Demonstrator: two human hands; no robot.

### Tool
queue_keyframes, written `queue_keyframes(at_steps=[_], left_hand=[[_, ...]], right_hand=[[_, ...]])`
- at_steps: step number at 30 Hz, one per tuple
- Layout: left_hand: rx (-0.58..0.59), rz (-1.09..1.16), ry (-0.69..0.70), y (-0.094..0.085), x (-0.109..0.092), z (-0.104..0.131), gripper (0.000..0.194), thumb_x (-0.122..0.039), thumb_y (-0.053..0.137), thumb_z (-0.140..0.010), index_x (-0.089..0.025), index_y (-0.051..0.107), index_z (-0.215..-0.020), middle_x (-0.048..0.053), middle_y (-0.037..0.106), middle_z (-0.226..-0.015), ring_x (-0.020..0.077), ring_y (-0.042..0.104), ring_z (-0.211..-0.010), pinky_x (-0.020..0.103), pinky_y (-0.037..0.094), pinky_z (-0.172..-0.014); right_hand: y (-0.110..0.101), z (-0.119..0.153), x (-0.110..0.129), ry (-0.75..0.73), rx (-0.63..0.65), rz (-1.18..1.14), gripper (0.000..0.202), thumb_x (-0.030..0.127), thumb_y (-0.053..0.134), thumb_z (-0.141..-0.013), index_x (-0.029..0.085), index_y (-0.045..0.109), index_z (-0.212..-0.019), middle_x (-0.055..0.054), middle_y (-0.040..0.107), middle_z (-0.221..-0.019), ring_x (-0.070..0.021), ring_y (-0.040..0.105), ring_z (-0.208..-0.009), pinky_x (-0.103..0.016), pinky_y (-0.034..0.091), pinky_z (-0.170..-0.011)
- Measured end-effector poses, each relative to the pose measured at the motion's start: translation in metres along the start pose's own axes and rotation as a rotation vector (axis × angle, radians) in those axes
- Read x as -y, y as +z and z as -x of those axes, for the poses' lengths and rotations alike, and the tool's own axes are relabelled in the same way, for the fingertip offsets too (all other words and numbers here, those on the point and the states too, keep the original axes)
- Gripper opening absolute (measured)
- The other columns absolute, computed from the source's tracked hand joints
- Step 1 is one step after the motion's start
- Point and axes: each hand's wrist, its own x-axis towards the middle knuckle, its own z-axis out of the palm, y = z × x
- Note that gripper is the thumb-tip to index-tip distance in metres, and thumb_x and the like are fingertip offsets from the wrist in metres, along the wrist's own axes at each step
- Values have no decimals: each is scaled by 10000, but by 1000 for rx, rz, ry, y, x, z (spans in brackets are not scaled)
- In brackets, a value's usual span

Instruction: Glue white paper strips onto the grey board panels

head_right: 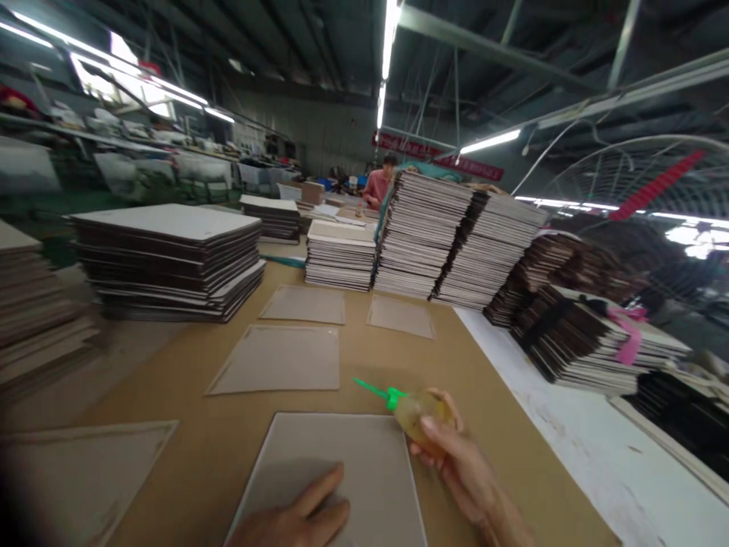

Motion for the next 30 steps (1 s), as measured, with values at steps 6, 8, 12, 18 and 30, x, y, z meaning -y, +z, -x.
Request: queue_keyframes(at_steps=[6,8,12,18,30], left_hand=[[-103,-35,39,3,-1,5,364,-186,425,-888,-283,587,-1199,31,353,-1499,352,699,-822,557,610,-634],[-132,-28,75,1,-1,8,351,-198,422,-893,-255,586,-1198,56,364,-1494,350,699,-822,540,613,-638],[-148,-31,89,-5,-2,12,361,-190,430,-874,-233,585,-1198,66,360,-1499,344,696,-857,518,619,-653],[-140,-18,96,-3,-3,13,360,-194,449,-860,-224,597,-1186,86,369,-1495,329,702,-830,498,621,-670],[-141,-40,85,-5,-3,11,328,-248,453,-891,-228,598,-1185,76,361,-1499,326,702,-819,486,621,-662]], right_hand=[[27,0,9,-23,-49,382,618,542,739,-733,329,453,-1238,-9,625,-866,-150,555,-680,-236,468,-558],[37,1,12,-55,-64,583,614,594,690,-739,305,451,-1225,17,586,-707,-137,496,-550,-220,392,-469],[61,1,16,-120,-16,815,538,589,636,-751,266,465,-1147,42,547,-629,-129,447,-479,-222,342,-416],[90,-2,15,-251,177,1027,382,544,590,-803,226,522,-1003,18,590,-717,-163,523,-629,-267,409,-529],[111,-16,9,-367,234,1127,241,450,554,-845,220,490,-813,39,533,-660,-146,492,-605,-279,345,-556]])
